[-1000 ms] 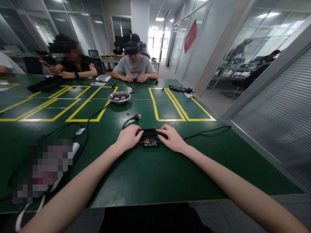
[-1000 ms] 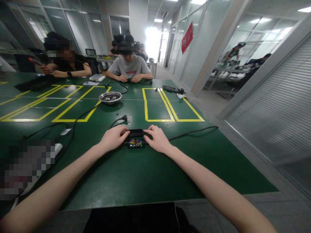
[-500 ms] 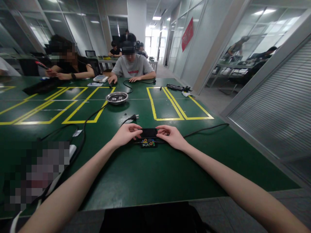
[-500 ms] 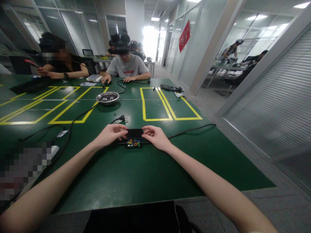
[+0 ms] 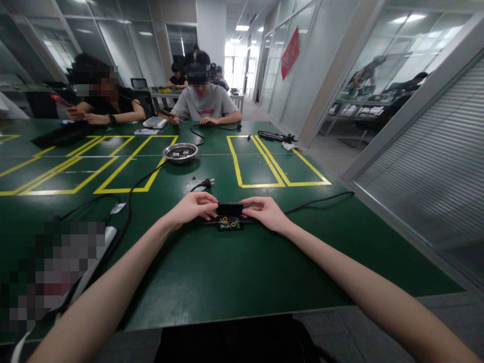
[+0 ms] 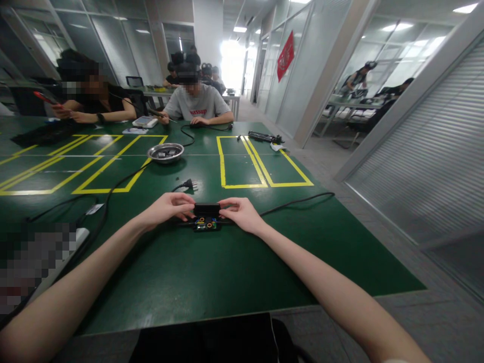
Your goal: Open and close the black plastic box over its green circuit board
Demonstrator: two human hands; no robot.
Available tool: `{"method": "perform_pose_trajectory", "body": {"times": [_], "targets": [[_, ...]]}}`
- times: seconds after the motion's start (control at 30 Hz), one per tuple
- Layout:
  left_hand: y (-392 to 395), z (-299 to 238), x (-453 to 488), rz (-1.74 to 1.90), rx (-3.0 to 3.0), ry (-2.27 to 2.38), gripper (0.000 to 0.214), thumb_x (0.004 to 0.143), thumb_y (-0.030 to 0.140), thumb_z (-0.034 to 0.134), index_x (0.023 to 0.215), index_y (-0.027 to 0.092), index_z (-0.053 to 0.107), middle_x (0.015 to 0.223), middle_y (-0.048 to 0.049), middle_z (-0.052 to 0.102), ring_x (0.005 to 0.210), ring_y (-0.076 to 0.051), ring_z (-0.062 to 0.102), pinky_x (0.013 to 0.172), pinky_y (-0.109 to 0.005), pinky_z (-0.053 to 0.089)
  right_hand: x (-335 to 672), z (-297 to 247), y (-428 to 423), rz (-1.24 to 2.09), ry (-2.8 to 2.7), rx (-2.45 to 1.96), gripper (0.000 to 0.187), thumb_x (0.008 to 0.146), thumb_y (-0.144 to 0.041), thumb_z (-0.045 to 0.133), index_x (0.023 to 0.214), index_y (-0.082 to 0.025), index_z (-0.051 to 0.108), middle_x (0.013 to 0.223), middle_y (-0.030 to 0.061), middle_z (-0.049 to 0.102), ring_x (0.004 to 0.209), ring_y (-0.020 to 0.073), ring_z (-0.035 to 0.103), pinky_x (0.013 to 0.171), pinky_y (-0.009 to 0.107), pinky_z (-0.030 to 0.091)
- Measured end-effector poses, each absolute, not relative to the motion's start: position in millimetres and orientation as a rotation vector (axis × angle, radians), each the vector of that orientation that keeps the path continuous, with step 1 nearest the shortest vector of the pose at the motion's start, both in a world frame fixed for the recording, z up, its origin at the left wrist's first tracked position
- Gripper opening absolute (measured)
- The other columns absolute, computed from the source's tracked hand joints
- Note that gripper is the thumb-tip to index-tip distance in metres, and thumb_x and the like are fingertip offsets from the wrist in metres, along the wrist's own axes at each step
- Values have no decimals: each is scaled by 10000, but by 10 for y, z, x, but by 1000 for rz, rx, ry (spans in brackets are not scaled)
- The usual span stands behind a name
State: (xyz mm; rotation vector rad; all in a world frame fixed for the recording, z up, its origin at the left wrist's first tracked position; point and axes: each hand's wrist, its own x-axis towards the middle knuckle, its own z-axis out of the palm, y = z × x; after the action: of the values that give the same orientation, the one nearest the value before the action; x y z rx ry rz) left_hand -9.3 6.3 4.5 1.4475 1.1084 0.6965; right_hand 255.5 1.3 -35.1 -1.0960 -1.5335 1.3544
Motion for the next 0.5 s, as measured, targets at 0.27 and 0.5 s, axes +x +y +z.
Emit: {"method": "perform_pose_trajectory", "body": {"times": [0.27,0.5], "targets": [[34,114,-121,672,1489,1103,376,736,386,837,969,126,695,866,-83,765,830,-219,754,744,-345,619,2565,-326,4,1319,-1566,-1070,422,734,-463,832,1006,-142,798,795,65,783,747,199,758,778,352,625],[41,124,-128,658,1502,1121,412,703,421,854,952,122,719,898,-91,764,845,-230,749,760,-364,617,2559,-336,11,1290,-1596,-1078,411,740,-478,817,980,-145,794,795,56,775,751,193,746,764,336,601]]}}
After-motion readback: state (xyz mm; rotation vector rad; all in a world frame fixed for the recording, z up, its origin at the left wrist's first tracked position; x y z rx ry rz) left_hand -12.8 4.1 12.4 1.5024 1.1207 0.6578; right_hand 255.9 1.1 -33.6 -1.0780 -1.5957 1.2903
